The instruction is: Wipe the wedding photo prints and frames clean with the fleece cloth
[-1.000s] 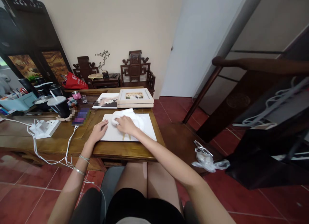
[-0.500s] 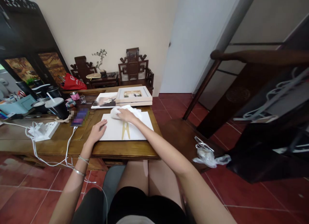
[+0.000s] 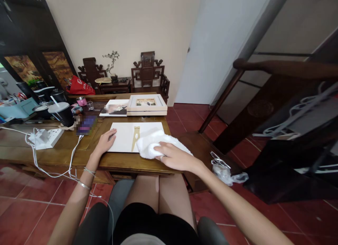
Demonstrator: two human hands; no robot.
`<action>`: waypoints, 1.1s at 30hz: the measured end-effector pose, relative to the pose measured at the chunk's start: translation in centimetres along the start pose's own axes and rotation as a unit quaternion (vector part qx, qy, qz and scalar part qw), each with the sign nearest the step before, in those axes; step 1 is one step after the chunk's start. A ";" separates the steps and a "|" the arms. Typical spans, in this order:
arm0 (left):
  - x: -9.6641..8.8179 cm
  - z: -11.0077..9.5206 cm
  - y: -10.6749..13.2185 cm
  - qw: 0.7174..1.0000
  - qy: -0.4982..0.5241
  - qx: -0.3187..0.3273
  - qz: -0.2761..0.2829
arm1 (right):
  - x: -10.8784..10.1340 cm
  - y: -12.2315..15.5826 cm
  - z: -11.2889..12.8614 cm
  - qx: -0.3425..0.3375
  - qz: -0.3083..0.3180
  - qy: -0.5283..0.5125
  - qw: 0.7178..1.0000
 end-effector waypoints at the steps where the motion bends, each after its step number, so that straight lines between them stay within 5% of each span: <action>1: 0.0 0.0 0.0 1.000 0.000 0.000 0.000 | -0.2 0.1 0.0 0.002 0.005 -0.011 1.000; 14: -0.3 0.1 -0.1 1.000 -0.013 -0.005 0.009 | -2.5 -12.2 -6.5 0.048 -0.113 0.042 0.992; 18: -0.4 0.0 0.0 1.000 -0.011 -0.004 0.012 | -0.7 -10.1 -5.3 0.026 -0.121 0.069 0.990; 26: -0.3 -0.2 0.0 1.000 -0.009 -0.001 0.013 | 1.6 -0.2 0.4 -0.067 -0.030 0.050 0.996; 29: -0.3 -0.2 0.0 1.000 -0.012 0.000 0.013 | 1.0 -1.0 -0.3 -0.076 -0.039 0.042 0.995; 33: -0.4 -0.1 0.0 1.000 -0.017 0.001 0.013 | -0.3 -6.3 -4.2 0.002 -0.075 0.086 0.993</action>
Point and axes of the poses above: each hand's wrist, its own y-axis away from the middle knuckle, its own x-axis out of the palm, z = x × y, the point moved 3 cm from there along -y, towards the middle knuckle, and after that the axes turned 15 degrees about -y, right-handed, at the moved point
